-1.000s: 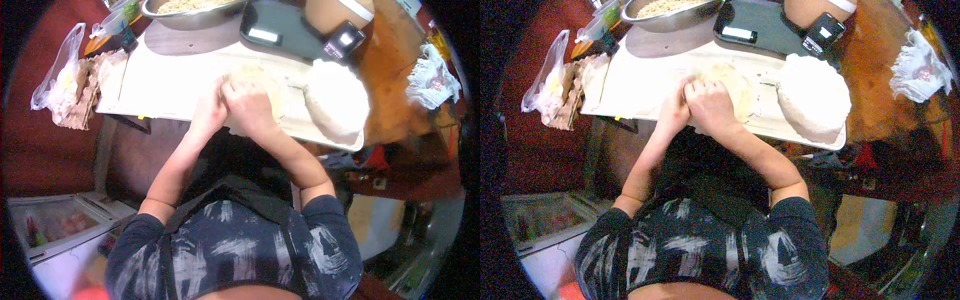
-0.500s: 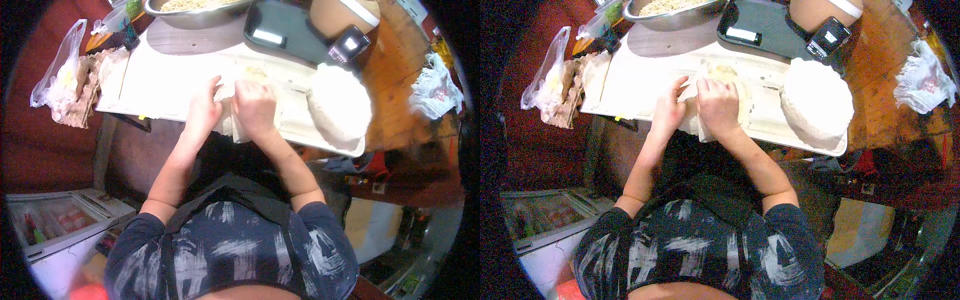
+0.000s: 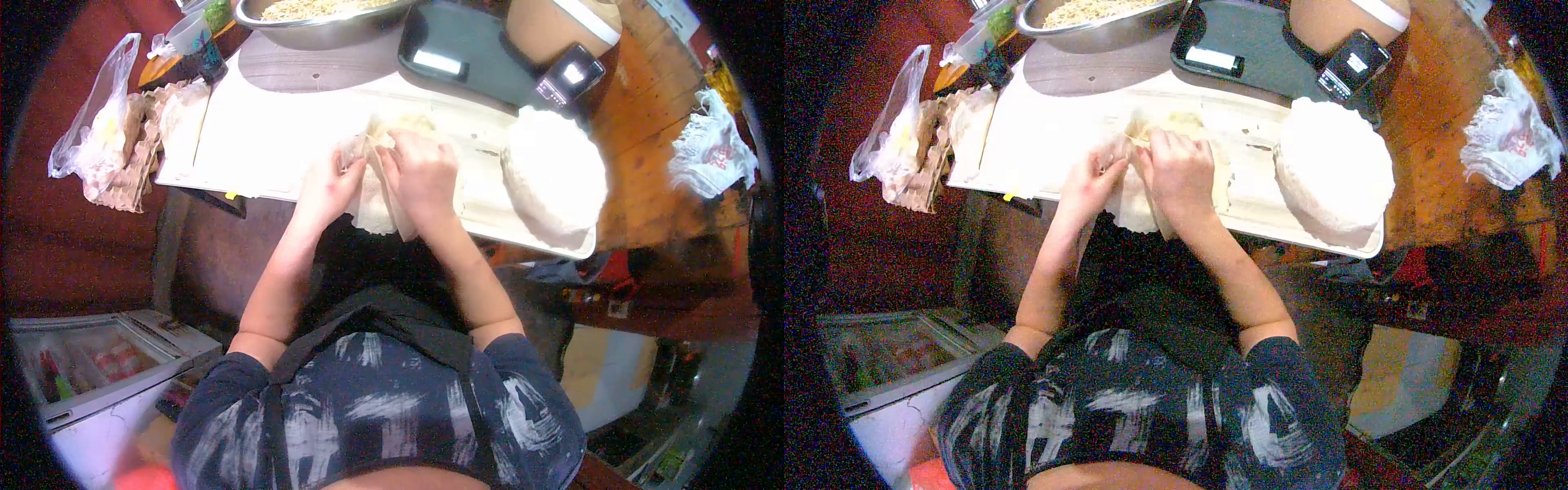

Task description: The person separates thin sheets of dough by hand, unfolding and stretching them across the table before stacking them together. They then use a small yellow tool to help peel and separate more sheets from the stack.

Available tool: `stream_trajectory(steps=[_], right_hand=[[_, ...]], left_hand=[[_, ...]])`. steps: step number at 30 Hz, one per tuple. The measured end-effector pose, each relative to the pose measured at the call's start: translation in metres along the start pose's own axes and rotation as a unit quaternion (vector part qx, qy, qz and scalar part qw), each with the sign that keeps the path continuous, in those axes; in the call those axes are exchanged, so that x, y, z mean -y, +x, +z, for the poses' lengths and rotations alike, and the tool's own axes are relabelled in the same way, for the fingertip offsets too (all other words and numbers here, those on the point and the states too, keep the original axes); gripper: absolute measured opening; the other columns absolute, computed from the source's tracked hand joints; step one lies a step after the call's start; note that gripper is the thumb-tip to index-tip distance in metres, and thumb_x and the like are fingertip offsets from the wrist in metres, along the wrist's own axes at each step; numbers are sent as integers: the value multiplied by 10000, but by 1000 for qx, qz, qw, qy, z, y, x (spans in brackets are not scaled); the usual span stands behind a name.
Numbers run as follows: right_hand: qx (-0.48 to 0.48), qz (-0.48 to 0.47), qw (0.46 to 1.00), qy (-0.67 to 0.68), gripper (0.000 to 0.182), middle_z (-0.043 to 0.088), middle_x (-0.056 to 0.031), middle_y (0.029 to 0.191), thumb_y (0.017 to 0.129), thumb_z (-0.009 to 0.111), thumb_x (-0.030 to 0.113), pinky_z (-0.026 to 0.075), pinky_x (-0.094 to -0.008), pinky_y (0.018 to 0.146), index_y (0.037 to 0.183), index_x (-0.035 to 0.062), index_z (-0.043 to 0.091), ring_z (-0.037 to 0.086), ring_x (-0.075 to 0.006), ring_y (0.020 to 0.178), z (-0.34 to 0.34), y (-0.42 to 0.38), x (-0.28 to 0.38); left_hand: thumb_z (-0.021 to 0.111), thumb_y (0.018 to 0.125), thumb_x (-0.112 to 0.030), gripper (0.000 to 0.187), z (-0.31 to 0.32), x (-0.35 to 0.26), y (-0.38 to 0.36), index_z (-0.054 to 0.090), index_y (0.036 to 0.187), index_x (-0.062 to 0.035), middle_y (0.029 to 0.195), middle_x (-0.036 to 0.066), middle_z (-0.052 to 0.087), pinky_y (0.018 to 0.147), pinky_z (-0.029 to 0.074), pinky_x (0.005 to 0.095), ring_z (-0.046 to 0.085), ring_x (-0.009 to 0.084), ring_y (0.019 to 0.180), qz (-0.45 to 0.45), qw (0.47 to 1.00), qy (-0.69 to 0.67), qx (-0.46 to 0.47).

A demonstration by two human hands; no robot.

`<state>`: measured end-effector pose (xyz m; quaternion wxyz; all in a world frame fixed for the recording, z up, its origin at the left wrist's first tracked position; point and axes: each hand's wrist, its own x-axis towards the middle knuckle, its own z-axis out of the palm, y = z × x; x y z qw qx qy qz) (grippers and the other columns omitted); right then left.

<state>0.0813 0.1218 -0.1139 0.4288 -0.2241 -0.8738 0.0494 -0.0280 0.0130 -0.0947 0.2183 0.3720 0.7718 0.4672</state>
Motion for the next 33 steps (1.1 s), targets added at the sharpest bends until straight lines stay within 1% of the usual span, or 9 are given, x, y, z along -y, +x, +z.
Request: stream_trajectory(steps=[2,4,7,10,17,23,29,31,33], right_hand=[[23,-7,1000,-3,144,632,-45,738,761,683,175,434,-378,696,877,108,631,628,-218,735,6,0,1],[44,-28,999,-12,130,641,-54,755,766,668,191,434,-386,717,849,106,615,636,-220,751,6,3,3],[58,-59,996,-12,112,649,-58,763,764,649,197,433,-396,742,815,109,601,645,-224,761,8,4,8],[43,-56,997,-5,96,651,-49,764,752,654,174,433,-389,750,829,122,629,639,-219,761,3,4,9],[24,8,1000,-6,49,651,-61,814,822,624,155,412,-395,784,845,113,610,636,-227,808,-6,8,-6],[15,74,997,-25,95,672,-83,819,840,646,171,424,-379,760,913,114,669,633,-263,791,-9,10,-21],[73,47,995,50,96,671,-80,811,827,665,195,423,-391,747,888,121,673,636,-264,772,-3,8,-19],[72,44,995,57,87,667,-79,800,818,661,189,423,-393,748,876,126,673,637,-262,766,2,12,-14],[70,42,995,65,78,662,-78,789,810,657,182,423,-396,749,865,130,674,638,-261,759,6,16,-10]], left_hand=[[612,851,-87,315,1,3,-2,604,1141,37,915,238,652,698,515,364,654,273,777,12,1000,25,-1],[603,852,-84,349,7,18,1,580,1179,33,905,232,655,697,515,355,656,284,755,149,988,7,-30],[593,854,-74,382,11,25,5,552,1224,11,911,217,661,706,519,361,656,278,748,158,979,77,-103],[587,851,-62,416,5,18,9,533,1263,-30,917,224,660,713,518,368,658,272,757,106,993,11,-50],[530,842,-30,427,9,30,17,546,1267,-72,851,209,661,685,514,360,648,263,701,138,988,20,-63],[513,828,-34,425,2,30,19,563,1249,-73,769,201,651,638,500,367,627,252,643,67,995,47,-50],[601,855,-127,367,3,28,10,577,1200,-4,747,196,650,640,500,359,641,245,653,91,994,32,-48],[642,862,-174,394,7,35,12,570,1196,22,770,196,660,660,507,349,662,235,702,67,994,-77,-32],[647,860,-174,405,-2,22,2,566,1202,29,826,207,666,691,513,342,670,234,754,52,998,-28,-23]])
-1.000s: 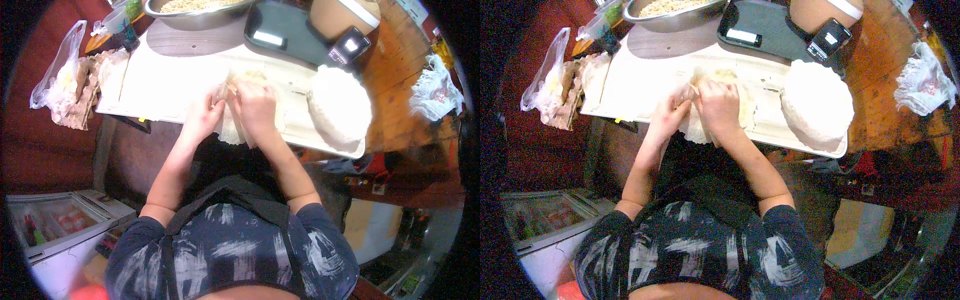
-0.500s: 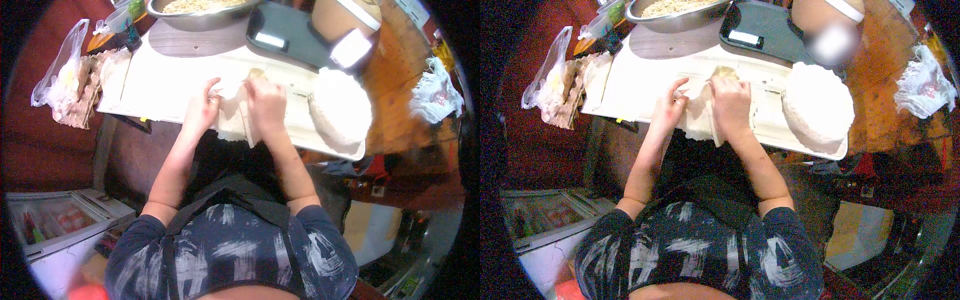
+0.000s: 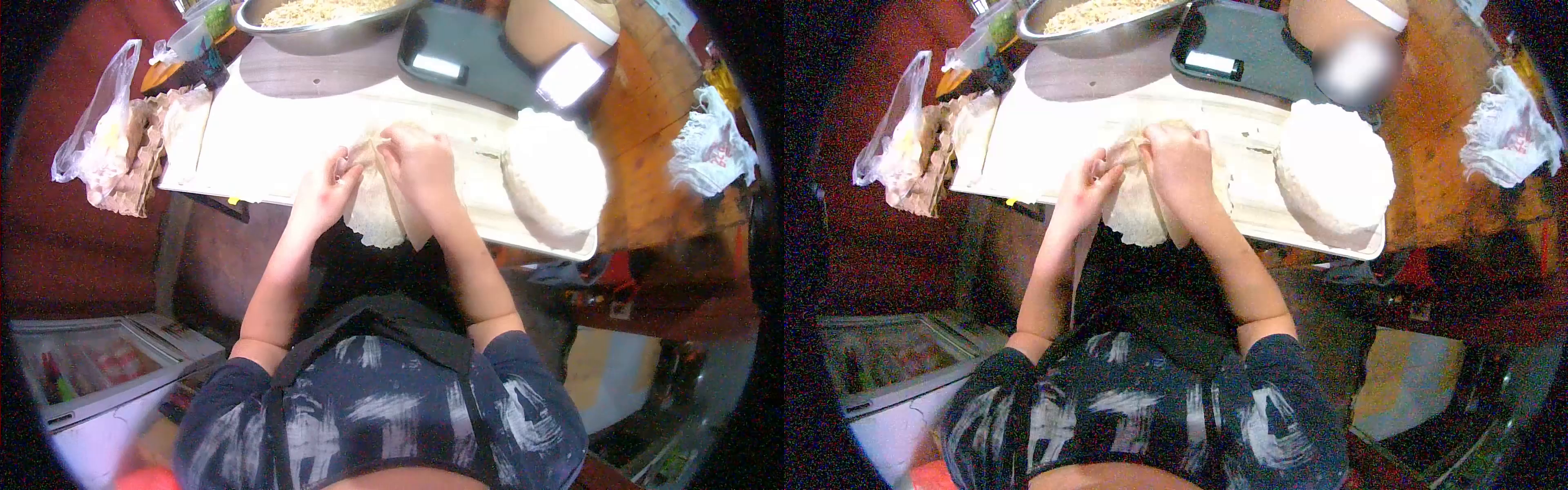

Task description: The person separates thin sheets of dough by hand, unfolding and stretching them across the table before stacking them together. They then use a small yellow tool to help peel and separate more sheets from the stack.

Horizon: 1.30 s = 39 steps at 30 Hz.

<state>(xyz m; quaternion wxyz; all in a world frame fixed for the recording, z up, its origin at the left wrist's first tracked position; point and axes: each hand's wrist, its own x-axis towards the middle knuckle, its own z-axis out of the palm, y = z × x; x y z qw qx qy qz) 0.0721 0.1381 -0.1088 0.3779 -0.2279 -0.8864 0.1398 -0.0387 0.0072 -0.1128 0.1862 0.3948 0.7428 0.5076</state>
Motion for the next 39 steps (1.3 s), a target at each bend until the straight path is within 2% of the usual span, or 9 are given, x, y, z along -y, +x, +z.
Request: stream_trajectory(steps=[5,8,10,16,19,30,35,38,39], right_hand=[[56,-73,993,-68,68,643,-91,761,778,630,168,423,-394,742,829,129,652,632,-274,750,2,2,9],[67,-80,995,1,43,635,-107,756,779,621,142,436,-417,762,801,108,636,629,-295,760,-5,-3,18],[62,-85,994,5,61,633,-114,779,780,616,128,454,-433,756,831,96,627,629,-305,761,-10,-4,20],[49,-45,998,-7,152,619,-136,869,807,578,104,529,-436,626,945,52,541,657,-313,789,-7,-9,29],[59,-41,997,-9,194,611,-127,857,822,582,114,539,-424,572,1001,62,528,662,-316,748,-5,-10,27],[-12,-116,989,-86,131,607,-70,745,797,614,147,523,-380,543,919,98,600,656,-254,622,0,-7,17],[-54,10,997,-58,138,634,-102,756,837,621,199,510,-435,586,926,97,596,647,-324,639,-10,-1,11],[-19,98,992,76,171,659,-141,755,890,600,238,504,-442,591,911,68,585,647,-357,665,-5,-1,0],[-19,97,992,75,171,659,-141,755,890,600,238,504,-442,591,911,68,585,647,-357,665,-7,-1,-2]], left_hand=[[680,870,-208,569,-7,0,-1,471,1299,102,1145,204,627,829,502,303,609,192,1019,-25,999,16,19],[667,849,-167,444,-4,6,9,553,1211,64,1060,226,648,822,514,312,664,228,958,78,997,-22,18],[659,853,-161,429,1,12,14,556,1208,58,974,204,664,764,517,310,670,203,901,131,988,80,-26],[626,855,-148,344,4,-27,8,596,1174,-24,747,201,643,656,497,388,673,257,719,-5,994,112,9],[593,844,-103,302,11,-14,8,613,1139,-42,737,231,631,660,499,427,659,350,709,107,986,117,-58],[599,830,-89,310,10,-20,6,606,1131,-11,768,261,635,697,508,473,641,417,754,81,975,201,-51],[606,830,-96,295,5,-12,8,614,1109,-2,788,283,627,701,509,471,626,432,796,88,978,180,-63],[629,853,-149,256,3,-3,14,636,1057,5,792,258,651,702,515,430,669,382,786,60,987,137,-54],[645,861,-182,262,4,5,18,638,1020,26,752,209,659,663,504,391,663,300,727,43,995,58,-64]])
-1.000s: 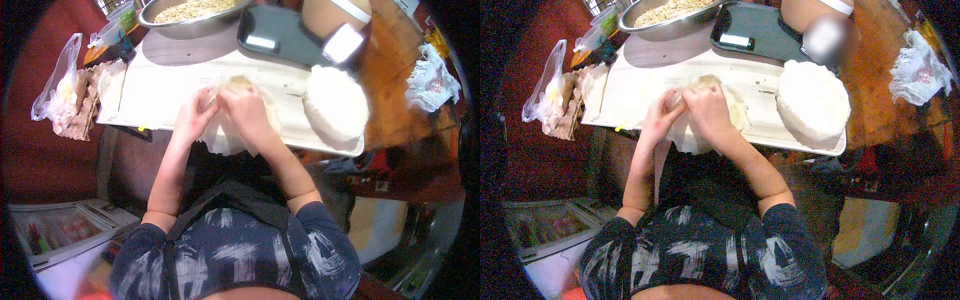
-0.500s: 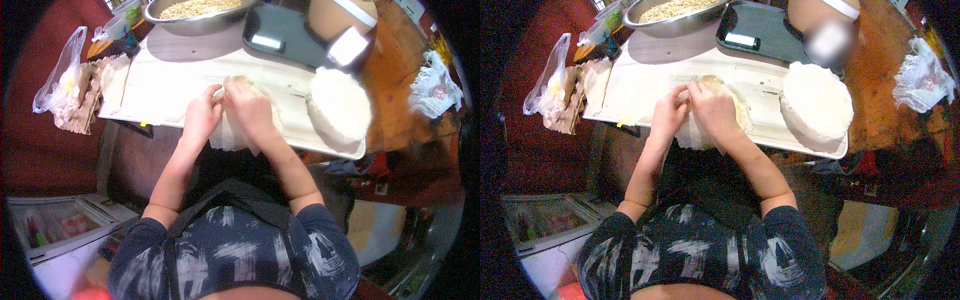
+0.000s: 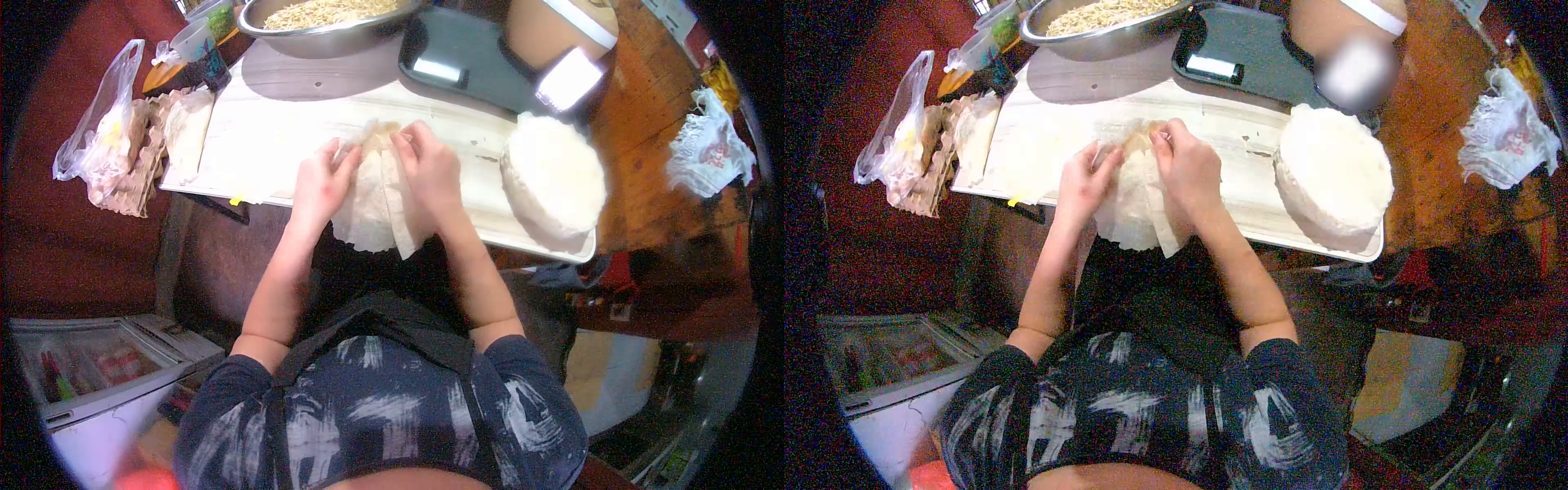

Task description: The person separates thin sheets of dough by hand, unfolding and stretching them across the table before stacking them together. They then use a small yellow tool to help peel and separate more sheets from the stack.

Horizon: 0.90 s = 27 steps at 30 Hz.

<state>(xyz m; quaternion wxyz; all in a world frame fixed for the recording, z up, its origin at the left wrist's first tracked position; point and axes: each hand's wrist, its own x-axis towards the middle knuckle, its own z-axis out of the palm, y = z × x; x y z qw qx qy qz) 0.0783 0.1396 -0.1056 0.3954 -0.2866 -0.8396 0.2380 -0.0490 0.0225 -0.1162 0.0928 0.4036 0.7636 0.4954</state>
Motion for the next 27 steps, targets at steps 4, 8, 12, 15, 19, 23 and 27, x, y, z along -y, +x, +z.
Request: stream_trajectory(steps=[4,8,12,15,19,23,27], right_hand=[[7,19,996,92,236,666,-168,735,909,602,273,496,-429,591,904,36,599,658,-347,674,-12,2,-8],[-19,52,988,143,224,646,-157,684,901,622,246,478,-369,573,907,22,628,636,-255,599,-23,6,-17],[-41,76,984,156,224,613,-118,645,897,632,233,448,-331,559,897,10,626,570,-178,571,-31,7,-24],[-51,77,984,151,240,588,-81,627,893,643,244,429,-303,559,895,4,626,528,-144,570,-35,9,-36],[-57,88,982,155,232,570,-53,617,888,649,242,417,-290,557,896,10,634,501,-119,571,-44,9,-40],[-52,96,980,165,219,580,-49,631,889,651,230,407,-282,552,900,12,636,485,-108,574,-47,11,-48],[-10,94,974,207,213,590,-58,645,884,656,225,422,-275,563,899,13,637,509,-107,592,-43,7,-52]], left_hand=[[658,889,-243,319,-7,10,8,640,931,73,655,37,613,544,420,273,523,71,609,-11,993,-113,11],[610,925,-227,236,-8,2,4,656,861,-5,603,-36,519,497,337,234,421,27,565,-5,978,-206,-25],[616,923,-233,232,-14,10,10,642,823,-25,583,-49,492,488,324,234,406,22,552,-10,987,-158,-39],[618,923,-238,248,-16,18,12,626,800,-23,575,-61,477,482,317,231,392,23,541,-31,987,-154,-42],[614,926,-223,236,-21,15,12,624,803,-22,563,-65,455,474,308,232,377,21,531,-13,990,-136,-45],[610,928,-197,211,-23,10,11,626,811,-23,568,-64,452,476,294,224,367,12,542,-15,987,-158,-40],[614,925,-192,204,-21,12,10,634,858,0,633,-28,540,537,365,213,440,23,607,-18,991,-134,-21]])
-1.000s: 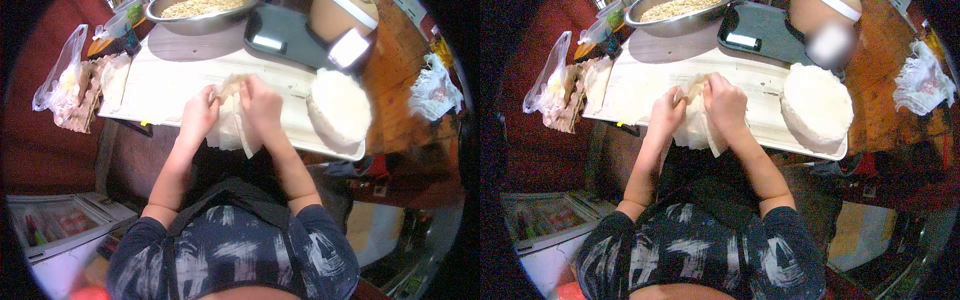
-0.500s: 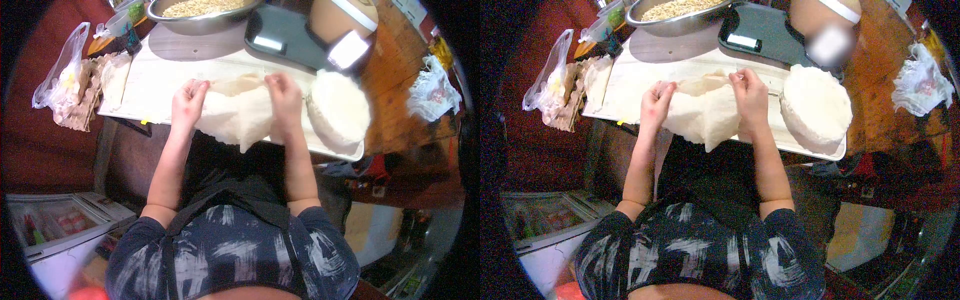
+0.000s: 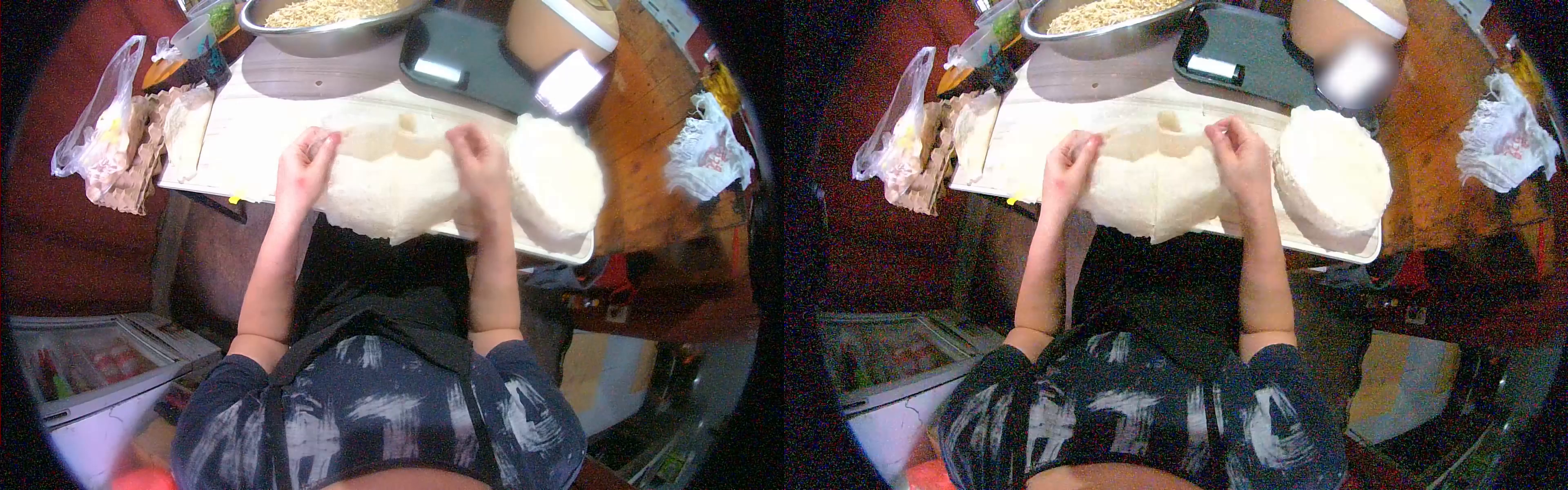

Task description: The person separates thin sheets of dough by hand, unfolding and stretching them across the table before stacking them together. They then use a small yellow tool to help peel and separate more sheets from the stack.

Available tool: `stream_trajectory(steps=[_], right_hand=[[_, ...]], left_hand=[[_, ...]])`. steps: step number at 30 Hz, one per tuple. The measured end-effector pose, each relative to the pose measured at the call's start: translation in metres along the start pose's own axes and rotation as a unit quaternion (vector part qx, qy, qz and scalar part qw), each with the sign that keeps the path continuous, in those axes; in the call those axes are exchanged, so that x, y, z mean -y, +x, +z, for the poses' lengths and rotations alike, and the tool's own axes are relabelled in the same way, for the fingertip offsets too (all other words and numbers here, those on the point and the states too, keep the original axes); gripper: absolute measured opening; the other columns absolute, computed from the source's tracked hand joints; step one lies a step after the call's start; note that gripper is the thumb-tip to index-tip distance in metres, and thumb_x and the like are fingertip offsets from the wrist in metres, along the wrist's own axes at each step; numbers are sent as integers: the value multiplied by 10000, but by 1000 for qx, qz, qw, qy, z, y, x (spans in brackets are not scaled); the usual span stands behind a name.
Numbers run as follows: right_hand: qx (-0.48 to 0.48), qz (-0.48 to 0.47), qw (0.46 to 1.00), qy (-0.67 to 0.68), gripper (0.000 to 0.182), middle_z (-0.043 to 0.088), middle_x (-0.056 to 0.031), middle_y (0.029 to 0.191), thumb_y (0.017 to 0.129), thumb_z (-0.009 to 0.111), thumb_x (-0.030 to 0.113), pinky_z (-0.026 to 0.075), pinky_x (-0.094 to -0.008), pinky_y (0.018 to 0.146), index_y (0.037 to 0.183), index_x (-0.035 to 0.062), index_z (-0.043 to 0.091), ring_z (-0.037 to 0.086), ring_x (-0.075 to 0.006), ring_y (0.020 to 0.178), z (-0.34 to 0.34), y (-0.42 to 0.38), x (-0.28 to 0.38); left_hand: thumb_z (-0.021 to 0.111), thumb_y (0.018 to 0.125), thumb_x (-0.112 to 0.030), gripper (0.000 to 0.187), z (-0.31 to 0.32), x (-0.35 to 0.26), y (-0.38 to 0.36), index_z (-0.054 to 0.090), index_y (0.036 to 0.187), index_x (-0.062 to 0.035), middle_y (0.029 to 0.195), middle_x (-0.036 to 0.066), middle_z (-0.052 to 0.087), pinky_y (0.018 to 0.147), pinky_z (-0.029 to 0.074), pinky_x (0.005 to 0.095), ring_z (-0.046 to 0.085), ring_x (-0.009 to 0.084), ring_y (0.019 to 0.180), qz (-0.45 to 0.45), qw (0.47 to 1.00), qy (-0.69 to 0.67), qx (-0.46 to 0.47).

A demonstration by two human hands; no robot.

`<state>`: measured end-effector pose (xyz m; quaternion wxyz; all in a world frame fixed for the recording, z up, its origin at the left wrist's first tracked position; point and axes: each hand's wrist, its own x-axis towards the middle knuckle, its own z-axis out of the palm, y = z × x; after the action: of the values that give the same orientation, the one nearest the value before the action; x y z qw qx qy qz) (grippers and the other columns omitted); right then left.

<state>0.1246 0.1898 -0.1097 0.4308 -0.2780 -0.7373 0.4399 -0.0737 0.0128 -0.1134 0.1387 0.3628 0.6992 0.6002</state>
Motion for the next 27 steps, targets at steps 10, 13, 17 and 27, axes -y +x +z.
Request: stream_trajectory(steps=[10,13,17,27], right_hand=[[139,10,978,-153,442,680,-190,880,772,748,299,528,-368,745,1049,-21,622,679,-283,815,39,17,16],[148,86,974,-145,495,676,-204,862,743,764,343,522,-387,753,1024,-39,624,673,-311,807,51,25,15],[153,59,971,-173,454,677,-194,820,759,739,383,521,-385,734,956,-18,657,672,-320,795,55,19,21],[111,-58,983,-135,256,652,-153,742,885,636,251,465,-340,651,907,-4,647,604,-225,672,41,8,34]], left_hand=[[664,870,-283,327,2,7,28,653,983,24,837,118,689,738,490,296,620,126,798,-21,996,55,64],[671,850,-291,328,3,7,36,657,931,26,768,147,665,695,488,315,631,154,741,-17,990,117,74],[670,837,-286,315,6,-5,30,654,861,28,642,156,603,599,462,330,591,172,601,-15,984,159,80],[629,923,-188,230,-17,-9,15,600,749,-40,629,-81,466,491,296,215,378,9,573,13,995,-85,45]])
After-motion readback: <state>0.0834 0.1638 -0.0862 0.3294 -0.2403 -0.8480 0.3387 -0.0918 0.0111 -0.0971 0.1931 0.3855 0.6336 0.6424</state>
